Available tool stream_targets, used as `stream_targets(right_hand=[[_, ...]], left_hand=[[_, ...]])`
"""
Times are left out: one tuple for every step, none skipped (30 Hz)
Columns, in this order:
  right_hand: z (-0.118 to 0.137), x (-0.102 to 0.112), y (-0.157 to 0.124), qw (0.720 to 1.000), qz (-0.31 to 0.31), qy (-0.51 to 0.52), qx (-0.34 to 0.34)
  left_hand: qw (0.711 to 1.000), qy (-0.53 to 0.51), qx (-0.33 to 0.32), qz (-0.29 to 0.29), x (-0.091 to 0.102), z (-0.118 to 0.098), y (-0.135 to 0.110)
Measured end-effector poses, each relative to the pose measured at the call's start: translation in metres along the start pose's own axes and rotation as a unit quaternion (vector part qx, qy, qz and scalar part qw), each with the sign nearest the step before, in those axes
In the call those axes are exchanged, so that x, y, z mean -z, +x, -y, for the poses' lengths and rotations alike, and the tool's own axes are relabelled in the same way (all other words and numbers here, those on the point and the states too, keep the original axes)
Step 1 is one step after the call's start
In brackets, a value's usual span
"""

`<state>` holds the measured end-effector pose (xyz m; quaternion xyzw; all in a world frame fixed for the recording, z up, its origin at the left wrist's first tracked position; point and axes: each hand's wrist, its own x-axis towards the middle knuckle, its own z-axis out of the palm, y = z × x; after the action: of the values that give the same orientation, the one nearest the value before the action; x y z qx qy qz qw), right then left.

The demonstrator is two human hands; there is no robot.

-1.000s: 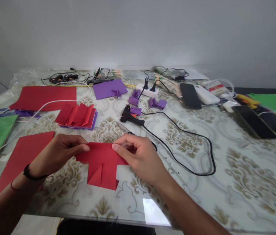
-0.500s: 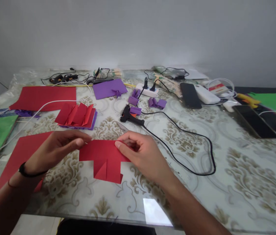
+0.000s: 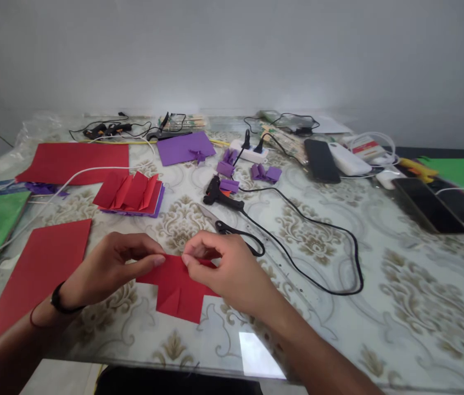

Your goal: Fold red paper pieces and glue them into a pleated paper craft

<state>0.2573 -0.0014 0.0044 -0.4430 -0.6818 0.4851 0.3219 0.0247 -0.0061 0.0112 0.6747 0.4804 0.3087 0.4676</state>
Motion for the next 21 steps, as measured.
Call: stream_targets(right_hand=[[0.0,0.0,0.0,1.0,-0.001,0.001,-0.001],[0.0,-0.001,-0.001,1.0,0.0,0.003,-0.002],[-0.001,0.0,-0.001,1.0,0.004,0.006,-0.002],[-0.001,0.001,-0.001,1.0,0.007,0.008,-0.002],[-0.001,0.002,-0.001,1.0,0.008,0.01,-0.001],[-0.002,0.004,-0.001,1.0,0.005,0.012,0.0],[-0.003,0.007,0.0,1.0,0.0,0.014,0.001],[-0.005,0.01,0.0,1.0,-0.007,0.017,0.002],[-0.006,0.013,0.001,1.0,-0.018,0.02,0.005],[-0.008,0.017,0.001,0.999,-0.036,0.025,0.008],[-0.01,0.02,0.001,0.998,-0.055,0.032,0.013],[-0.011,0.023,0.002,0.997,-0.068,0.042,0.019],[-0.012,0.025,0.002,0.996,-0.071,0.056,0.025],[-0.013,0.026,0.002,0.996,-0.059,0.068,0.029],[-0.012,0.026,0.003,0.996,-0.034,0.075,0.031],[-0.012,0.025,0.003,0.997,-0.003,0.076,0.029],[-0.011,0.023,0.003,0.997,0.024,0.07,0.025],[-0.01,0.021,0.003,0.997,0.041,0.06,0.019],[-0.009,0.019,0.003,0.998,0.048,0.048,0.012],[-0.009,0.017,0.003,0.998,0.049,0.036,0.005],[-0.009,0.017,0.004,0.999,0.048,0.024,0.0]], left_hand=[[1.0,-0.003,0.003,0.005,0.0,0.0,0.0],[1.0,-0.003,0.004,0.007,0.0,0.0,0.0],[1.0,-0.002,0.003,0.006,0.001,0.001,0.0],[1.0,-0.003,0.002,0.003,0.003,0.001,0.0],[1.0,-0.007,0.001,-0.001,0.005,0.002,-0.001],[1.0,-0.014,0.001,-0.005,0.008,0.002,-0.001],[1.0,-0.022,0.004,-0.011,0.011,0.003,0.0],[0.999,-0.03,0.007,-0.021,0.014,0.004,0.0],[0.999,-0.038,0.01,-0.033,0.016,0.006,0.001],[0.997,-0.049,0.012,-0.052,0.018,0.007,0.002],[0.995,-0.064,0.012,-0.078,0.019,0.009,0.003],[0.991,-0.082,0.014,-0.106,0.02,0.011,0.005],[0.985,-0.105,0.016,-0.139,0.02,0.013,0.006],[0.977,-0.129,0.02,-0.168,0.019,0.015,0.007],[0.97,-0.149,0.024,-0.19,0.019,0.017,0.008],[0.964,-0.164,0.028,-0.207,0.018,0.018,0.008],[0.961,-0.174,0.031,-0.214,0.017,0.019,0.008],[0.959,-0.181,0.031,-0.216,0.017,0.019,0.008],[0.958,-0.184,0.03,-0.216,0.016,0.019,0.008],[0.959,-0.188,0.03,-0.208,0.016,0.018,0.008],[0.962,-0.195,0.035,-0.19,0.016,0.017,0.008]])
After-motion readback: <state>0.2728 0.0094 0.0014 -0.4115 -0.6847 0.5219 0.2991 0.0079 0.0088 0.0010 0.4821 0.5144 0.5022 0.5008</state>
